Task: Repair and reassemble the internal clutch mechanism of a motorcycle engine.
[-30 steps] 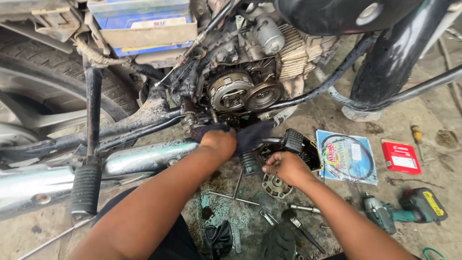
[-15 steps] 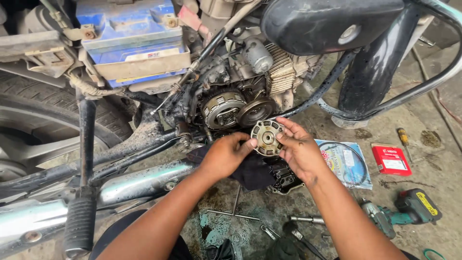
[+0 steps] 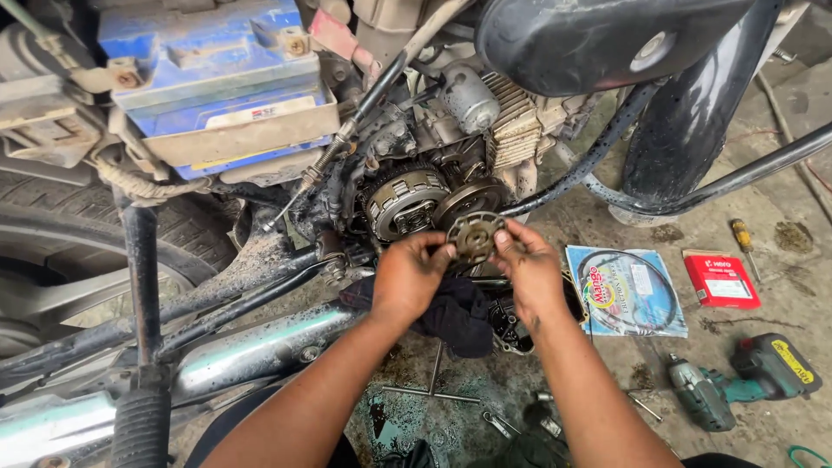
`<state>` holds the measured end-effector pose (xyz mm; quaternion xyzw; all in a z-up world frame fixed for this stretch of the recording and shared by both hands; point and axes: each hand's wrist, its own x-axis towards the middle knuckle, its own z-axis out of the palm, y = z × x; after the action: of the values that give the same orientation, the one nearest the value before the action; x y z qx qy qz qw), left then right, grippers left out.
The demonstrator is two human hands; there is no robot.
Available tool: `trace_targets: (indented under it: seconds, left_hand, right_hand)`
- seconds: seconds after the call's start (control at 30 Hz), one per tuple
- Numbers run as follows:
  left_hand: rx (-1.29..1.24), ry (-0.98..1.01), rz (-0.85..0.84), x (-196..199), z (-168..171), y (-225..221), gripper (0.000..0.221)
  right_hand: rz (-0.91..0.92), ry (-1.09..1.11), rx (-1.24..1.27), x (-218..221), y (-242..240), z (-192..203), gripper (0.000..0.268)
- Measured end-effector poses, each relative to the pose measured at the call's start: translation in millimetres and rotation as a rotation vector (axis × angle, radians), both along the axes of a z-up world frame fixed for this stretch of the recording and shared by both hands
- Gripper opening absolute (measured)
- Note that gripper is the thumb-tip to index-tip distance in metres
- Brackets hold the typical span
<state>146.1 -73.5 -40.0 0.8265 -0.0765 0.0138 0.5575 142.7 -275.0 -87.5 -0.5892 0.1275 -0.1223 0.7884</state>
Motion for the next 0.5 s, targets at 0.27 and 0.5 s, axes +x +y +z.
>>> trace_targets:
  seconds: [0.27, 0.5]
  left_hand:
    - [0.180, -0.046, 0.082, 11, 3, 2, 0.023]
    - [0.278, -0.053, 0.233, 19, 5, -22, 0.030]
  right_hand:
    - [-0.124, -0.148, -0.498, 20, -4, 11, 0.024]
    - [-0.258, -0.261, -0.573, 19, 8, 23, 0.022]
